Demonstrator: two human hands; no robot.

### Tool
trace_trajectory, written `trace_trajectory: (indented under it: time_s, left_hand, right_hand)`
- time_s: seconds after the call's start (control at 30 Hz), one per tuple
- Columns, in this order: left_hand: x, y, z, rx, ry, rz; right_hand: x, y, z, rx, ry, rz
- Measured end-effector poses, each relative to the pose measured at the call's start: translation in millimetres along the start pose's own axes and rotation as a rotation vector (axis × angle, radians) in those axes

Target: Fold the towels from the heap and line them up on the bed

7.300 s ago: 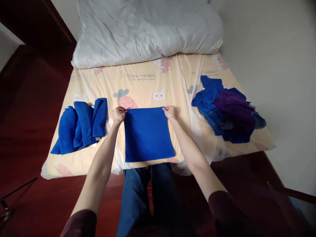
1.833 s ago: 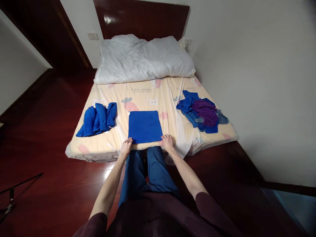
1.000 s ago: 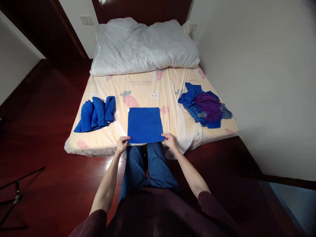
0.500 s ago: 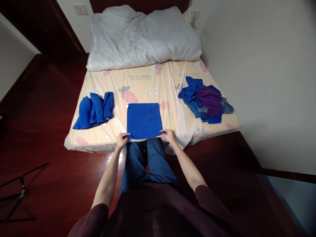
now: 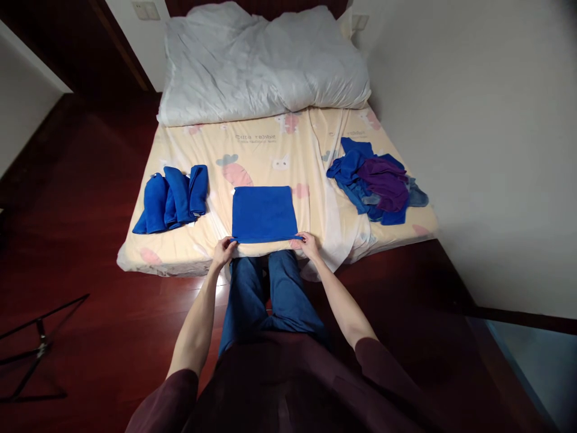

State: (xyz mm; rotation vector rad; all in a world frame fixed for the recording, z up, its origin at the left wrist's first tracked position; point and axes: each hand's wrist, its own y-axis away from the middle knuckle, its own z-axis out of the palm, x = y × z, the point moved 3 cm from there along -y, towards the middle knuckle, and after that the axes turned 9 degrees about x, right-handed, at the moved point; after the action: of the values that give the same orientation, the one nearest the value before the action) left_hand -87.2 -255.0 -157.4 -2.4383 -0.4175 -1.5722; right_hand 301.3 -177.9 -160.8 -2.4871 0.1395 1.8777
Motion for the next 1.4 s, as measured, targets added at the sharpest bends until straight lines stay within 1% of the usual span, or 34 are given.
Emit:
trace_trajectory:
  time_s: [0.17, 0.5, 0.7, 1.0, 1.4]
  left_hand:
    - [6, 3, -0.2, 0.045, -0.006, 0.028]
    - [10, 7, 0.5, 0.103, -0.013, -0.026]
    - [9, 6, 0.9, 0.164, -0.055, -0.044]
    - [9, 3, 5.4, 0.206, -0.115, -0.081]
    - [9, 2, 5.8, 0.203, -0.151, -0.093]
  right_hand:
    - [1, -1, 1, 0.005, -0.017, -0.013]
    - [-3, -1, 0, 0.009, 0.002, -0.040]
    - [2, -3, 0, 0.048, 0.013, -0.033]
    - [16, -9, 7, 0.104, 0.031, -0.011]
    - [20, -13, 10, 0.134, 0.064, 0.010]
